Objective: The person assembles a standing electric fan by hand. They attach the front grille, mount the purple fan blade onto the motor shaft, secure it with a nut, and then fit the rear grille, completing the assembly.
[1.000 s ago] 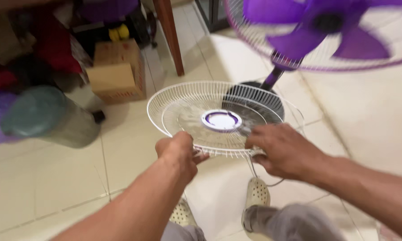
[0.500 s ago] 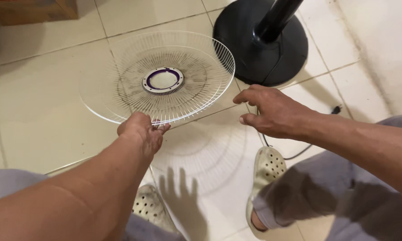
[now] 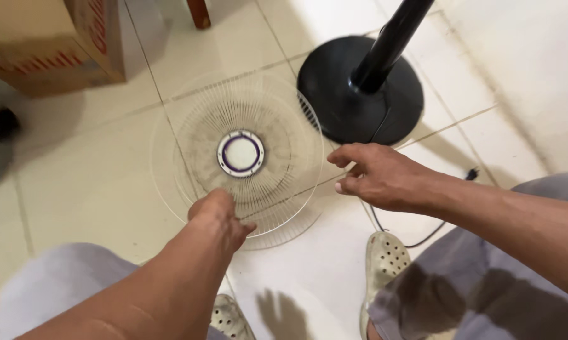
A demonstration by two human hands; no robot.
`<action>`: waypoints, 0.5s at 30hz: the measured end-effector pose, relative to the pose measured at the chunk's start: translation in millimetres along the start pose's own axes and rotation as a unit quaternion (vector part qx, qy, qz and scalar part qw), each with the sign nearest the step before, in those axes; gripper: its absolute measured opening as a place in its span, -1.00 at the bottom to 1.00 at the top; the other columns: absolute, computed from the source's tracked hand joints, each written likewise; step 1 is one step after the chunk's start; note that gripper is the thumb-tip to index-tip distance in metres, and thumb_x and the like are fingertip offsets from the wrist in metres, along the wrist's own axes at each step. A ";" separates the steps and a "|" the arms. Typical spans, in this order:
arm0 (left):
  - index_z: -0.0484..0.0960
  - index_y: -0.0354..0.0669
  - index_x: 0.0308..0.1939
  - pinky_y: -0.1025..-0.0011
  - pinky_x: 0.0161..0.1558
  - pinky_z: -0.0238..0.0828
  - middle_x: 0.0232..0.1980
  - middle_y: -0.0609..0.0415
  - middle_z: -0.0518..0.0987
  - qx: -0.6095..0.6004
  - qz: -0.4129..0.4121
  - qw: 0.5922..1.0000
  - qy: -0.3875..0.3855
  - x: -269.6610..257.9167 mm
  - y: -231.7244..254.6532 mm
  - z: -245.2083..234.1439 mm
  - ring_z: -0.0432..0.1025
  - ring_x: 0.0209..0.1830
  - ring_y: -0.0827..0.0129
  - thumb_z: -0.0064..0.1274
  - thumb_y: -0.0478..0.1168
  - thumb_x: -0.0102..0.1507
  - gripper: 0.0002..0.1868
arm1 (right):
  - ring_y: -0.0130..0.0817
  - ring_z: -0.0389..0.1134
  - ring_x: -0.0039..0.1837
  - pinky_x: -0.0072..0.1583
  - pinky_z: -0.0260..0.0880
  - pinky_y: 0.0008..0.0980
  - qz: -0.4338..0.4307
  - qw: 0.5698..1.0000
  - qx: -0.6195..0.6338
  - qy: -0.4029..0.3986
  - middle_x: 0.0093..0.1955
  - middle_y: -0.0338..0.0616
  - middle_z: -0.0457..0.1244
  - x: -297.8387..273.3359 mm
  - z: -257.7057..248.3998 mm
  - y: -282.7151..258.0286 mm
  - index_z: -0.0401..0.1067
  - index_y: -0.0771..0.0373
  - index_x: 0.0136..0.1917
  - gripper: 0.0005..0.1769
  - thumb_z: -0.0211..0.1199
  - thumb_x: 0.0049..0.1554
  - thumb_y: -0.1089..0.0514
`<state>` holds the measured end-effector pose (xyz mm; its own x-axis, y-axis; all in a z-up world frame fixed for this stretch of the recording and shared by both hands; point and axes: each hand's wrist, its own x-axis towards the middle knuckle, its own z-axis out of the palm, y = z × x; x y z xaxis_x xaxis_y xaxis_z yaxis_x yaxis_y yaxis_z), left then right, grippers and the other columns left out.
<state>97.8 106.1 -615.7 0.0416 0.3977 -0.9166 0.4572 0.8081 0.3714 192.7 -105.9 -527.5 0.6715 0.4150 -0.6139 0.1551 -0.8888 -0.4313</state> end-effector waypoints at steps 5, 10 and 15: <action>0.48 -0.22 0.29 0.13 0.16 0.55 0.33 -0.09 0.48 0.150 0.119 0.979 -0.078 -159.3 59.9 35.9 0.45 0.27 0.09 0.01 -0.26 0.36 -0.59 | -0.29 0.40 0.31 0.31 0.40 -0.26 -0.008 0.992 0.082 0.098 0.29 -0.10 0.35 -76.7 -88.0 -22.9 0.37 0.20 0.35 -0.47 0.27 0.15 -0.01; 0.57 -0.23 0.17 0.33 0.02 0.65 0.11 -0.03 0.64 0.138 0.240 0.917 -0.286 -329.2 124.9 68.1 0.60 0.07 0.28 0.05 -0.20 0.28 -0.61 | -0.30 0.45 0.05 0.14 0.44 -0.28 0.042 0.944 0.214 0.250 -0.02 0.00 0.46 -170.7 -192.0 -53.1 0.55 0.26 0.15 -0.64 0.20 0.25 -0.03; 0.46 -0.33 0.23 0.26 0.10 0.58 0.12 -0.10 0.57 0.051 0.218 0.851 -0.475 -469.9 169.9 94.9 0.54 0.10 0.20 0.05 -0.13 0.26 -0.49 | -0.40 0.41 -0.09 -0.04 0.42 -0.36 -0.024 0.833 0.173 0.525 -0.07 0.00 0.41 -254.8 -279.3 -82.1 0.52 0.27 0.11 -0.79 0.26 0.32 0.09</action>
<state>240.1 15.3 -136.0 0.9045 0.0812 -0.4187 0.2861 0.6126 0.7368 211.3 -192.9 -151.0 0.9626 -0.1114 0.2469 0.1033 -0.6917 -0.7147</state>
